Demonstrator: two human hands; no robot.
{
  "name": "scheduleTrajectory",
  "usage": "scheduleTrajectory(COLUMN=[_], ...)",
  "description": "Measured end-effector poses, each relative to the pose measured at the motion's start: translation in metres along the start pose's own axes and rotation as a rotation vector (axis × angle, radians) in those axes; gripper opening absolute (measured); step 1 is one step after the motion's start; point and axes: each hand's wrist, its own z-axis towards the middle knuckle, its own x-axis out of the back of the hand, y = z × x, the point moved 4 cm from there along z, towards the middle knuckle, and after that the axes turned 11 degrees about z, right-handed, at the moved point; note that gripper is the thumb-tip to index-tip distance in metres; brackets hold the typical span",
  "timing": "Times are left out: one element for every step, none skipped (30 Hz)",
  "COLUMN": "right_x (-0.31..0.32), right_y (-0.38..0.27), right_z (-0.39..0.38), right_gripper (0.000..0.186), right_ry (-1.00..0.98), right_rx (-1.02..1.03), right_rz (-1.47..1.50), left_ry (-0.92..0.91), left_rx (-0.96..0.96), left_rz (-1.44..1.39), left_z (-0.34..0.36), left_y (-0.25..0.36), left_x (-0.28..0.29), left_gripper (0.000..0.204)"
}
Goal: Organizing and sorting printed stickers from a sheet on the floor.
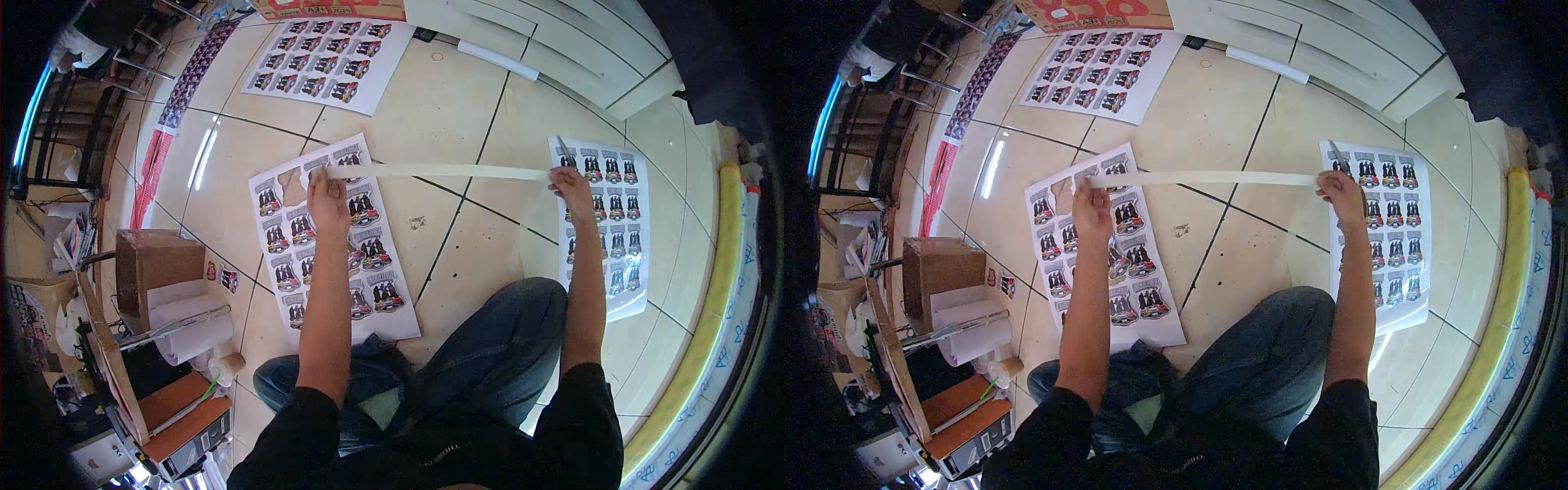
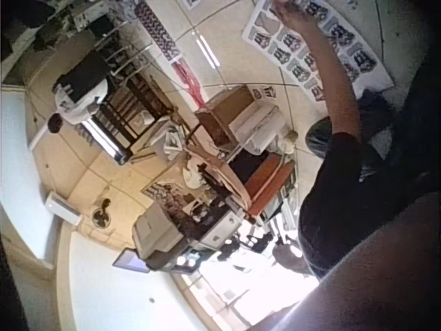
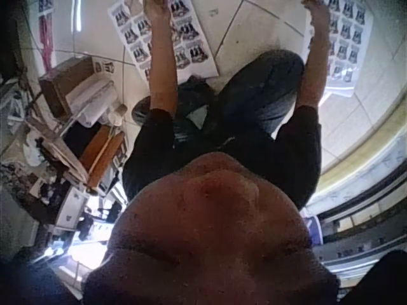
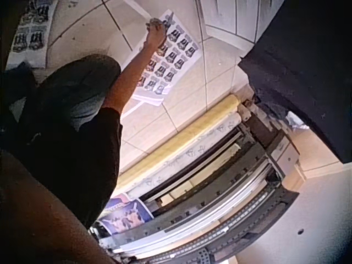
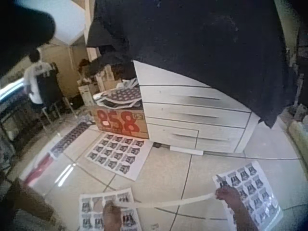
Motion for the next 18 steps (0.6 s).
scheduleTrajectory(right_x=[-0.002,-0.003,-0.004,-0.005,-0.008,-0.012,-0.017,-0.024,-0.030,-0.040,-0.051,-0.067,-0.084,-0.101,-0.117,-0.133,-0.146,-0.159], right_y=[0.003,0.010,0.015,0.017,0.018,0.017,0.012,0.005,0.000,-0.009,-0.018,-0.030,-0.042,-0.048,-0.053,-0.055,-0.056,-0.057], right_z=[0.011,0.022,0.034,0.047,0.062,0.078,0.096,0.113,0.128,0.143,0.157,0.168,0.175,0.183,0.190,0.194,0.198,0.202], right_gripper=[0.020,0.018,0.015,0.015,0.013,0.012,0.012,0.010,0.010,0.011,0.013,0.015,0.016,0.017,0.017,0.018,0.018,0.018], right_ry=[-0.028,0.000,0.023,0.026,0.026,0.044,0.019,-0.026,-0.017,-0.086,-0.092,-0.118,-0.119,-0.194,-0.246,-0.305,-0.338,-0.354], right_rx=[0.018,-0.054,-0.110,-0.121,-0.129,-0.137,-0.135,-0.105,-0.100,-0.043,-0.001,0.213,0.419,0.473,0.513,0.522,0.531,0.529], right_rz=[0.016,0.042,0.058,0.069,0.084,0.085,0.106,0.020,-0.094,-0.203,-0.347,-0.558,-0.781,-0.819,-0.869,-0.843,-0.821,-0.820], left_ry=[0.039,0.047,0.076,0.078,0.119,0.087,0.089,0.127,0.138,0.145,0.124,0.081,0.040,-0.005,-0.033,-0.040,-0.093,-0.142], left_rx=[-0.012,-0.045,-0.024,-0.070,-0.068,-0.078,-0.036,0.009,0.038,0.075,0.108,0.139,0.183,0.222,0.292,0.266,0.336,0.423], left_rz=[0.037,0.071,0.075,0.165,0.226,0.314,0.376,0.444,0.496,0.567,0.614,0.754,0.924,0.826,0.803,0.768,0.800,0.837], left_z=[-0.009,-0.020,-0.033,-0.048,-0.063,-0.082,-0.103,-0.125,-0.148,-0.169,-0.190,-0.208,-0.225,-0.241,-0.252,-0.259,-0.266,-0.271], left_y=[0.001,0.002,0.000,0.000,-0.001,-0.003,-0.008,-0.015,-0.022,-0.030,-0.037,-0.044,-0.051,-0.061,-0.072,-0.078,-0.088,-0.097], left_x=[0.008,0.014,0.021,0.027,0.034,0.040,0.048,0.056,0.063,0.070,0.075,0.079,0.081,0.080,0.079,0.075,0.071,0.067], left_gripper=[0.020,0.019,0.019,0.019,0.020,0.019,0.020,0.020,0.020,0.020,0.021,0.021,0.022,0.022,0.022,0.022,0.021,0.021])
